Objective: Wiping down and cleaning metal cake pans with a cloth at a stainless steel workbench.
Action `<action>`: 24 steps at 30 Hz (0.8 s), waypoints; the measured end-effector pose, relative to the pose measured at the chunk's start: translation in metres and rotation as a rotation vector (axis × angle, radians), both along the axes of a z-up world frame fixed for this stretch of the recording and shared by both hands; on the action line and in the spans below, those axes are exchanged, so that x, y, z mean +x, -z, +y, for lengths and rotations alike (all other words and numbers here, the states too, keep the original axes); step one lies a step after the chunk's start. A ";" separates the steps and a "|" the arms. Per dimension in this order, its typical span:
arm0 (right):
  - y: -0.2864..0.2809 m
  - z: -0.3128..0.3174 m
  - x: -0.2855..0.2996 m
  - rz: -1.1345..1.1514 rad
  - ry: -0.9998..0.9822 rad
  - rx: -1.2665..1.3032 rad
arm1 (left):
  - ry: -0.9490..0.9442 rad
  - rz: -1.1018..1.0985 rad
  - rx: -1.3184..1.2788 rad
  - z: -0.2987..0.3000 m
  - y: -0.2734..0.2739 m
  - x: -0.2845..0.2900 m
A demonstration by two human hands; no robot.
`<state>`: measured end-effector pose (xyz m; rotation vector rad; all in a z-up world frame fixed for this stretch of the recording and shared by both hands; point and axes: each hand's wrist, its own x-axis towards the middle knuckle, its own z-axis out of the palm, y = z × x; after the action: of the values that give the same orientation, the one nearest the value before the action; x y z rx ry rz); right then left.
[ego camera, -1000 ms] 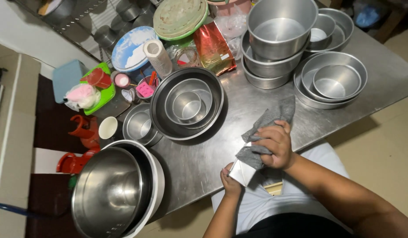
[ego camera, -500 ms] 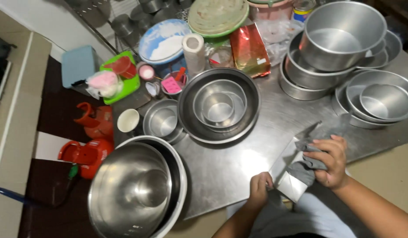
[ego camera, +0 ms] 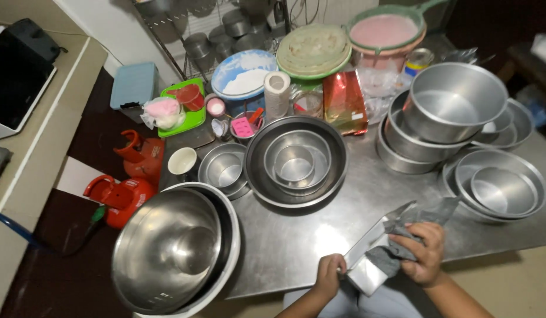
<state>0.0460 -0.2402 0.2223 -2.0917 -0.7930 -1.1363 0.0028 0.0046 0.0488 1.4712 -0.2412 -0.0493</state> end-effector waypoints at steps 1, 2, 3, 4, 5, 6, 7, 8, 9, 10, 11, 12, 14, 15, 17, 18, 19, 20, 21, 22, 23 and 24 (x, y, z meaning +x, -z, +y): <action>0.011 0.003 0.004 -0.012 -0.003 -0.008 | -0.003 -0.012 -0.008 -0.001 0.007 0.001; 0.021 0.004 0.006 -0.010 0.003 0.027 | -0.027 0.008 -0.047 -0.003 0.014 0.002; 0.031 0.005 0.008 -0.009 0.008 0.062 | -0.051 0.028 -0.087 -0.006 0.021 0.003; 0.034 0.009 0.010 -0.016 0.009 0.052 | -0.050 0.021 -0.097 -0.007 0.020 0.003; 0.037 0.014 0.012 0.000 0.008 0.111 | -0.108 0.083 -0.103 -0.008 0.020 0.003; 0.041 0.018 0.013 0.020 0.009 0.167 | -0.164 0.150 -0.110 -0.010 0.019 0.002; 0.037 0.017 0.012 0.016 0.012 0.155 | -0.160 0.147 -0.123 -0.008 0.014 0.006; 0.035 0.017 0.011 0.036 -0.040 0.182 | -0.069 0.176 -0.058 -0.004 0.009 0.008; 0.032 0.018 0.009 0.057 -0.093 0.210 | 0.023 0.202 0.006 0.000 0.004 0.010; 0.027 0.012 0.008 0.056 -0.097 0.201 | 0.019 0.201 -0.003 -0.003 0.004 0.016; 0.022 0.007 0.006 0.095 -0.136 0.178 | 0.224 0.274 -0.018 -0.005 0.004 0.023; 0.017 0.005 0.007 0.128 -0.180 0.156 | 0.424 0.339 -0.030 -0.003 0.003 0.032; 0.001 0.002 0.009 0.191 -0.185 0.107 | 0.470 0.334 0.139 -0.015 -0.022 0.041; -0.006 0.000 0.008 0.259 -0.178 0.064 | 0.522 0.338 0.313 -0.021 -0.034 0.044; -0.026 0.008 0.003 0.351 -0.188 0.033 | 0.499 0.181 0.388 -0.032 -0.042 0.049; -0.037 0.011 0.001 0.439 -0.184 0.007 | 0.483 0.019 0.468 -0.039 -0.047 0.054; -0.049 0.012 -0.003 0.436 -0.185 0.005 | 0.482 0.016 0.467 -0.045 -0.076 0.049; -0.060 0.014 -0.008 0.552 -0.191 -0.041 | 0.383 0.059 0.550 -0.051 -0.106 0.043; -0.071 0.016 -0.013 0.668 -0.197 -0.086 | 0.283 0.102 0.632 -0.056 -0.135 0.037; -0.076 0.014 -0.015 0.667 -0.194 -0.086 | 0.286 0.100 0.631 -0.059 -0.144 0.035; -0.081 0.012 -0.016 0.793 -0.210 -0.125 | 0.221 0.128 0.686 -0.061 -0.154 0.033; -0.086 0.010 -0.017 0.919 -0.225 -0.164 | 0.157 0.156 0.741 -0.063 -0.163 0.031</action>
<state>0.0290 -0.2299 0.3082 -2.2463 -0.6308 0.0652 0.0343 -0.0583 0.2120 2.1686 -0.2208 -0.4151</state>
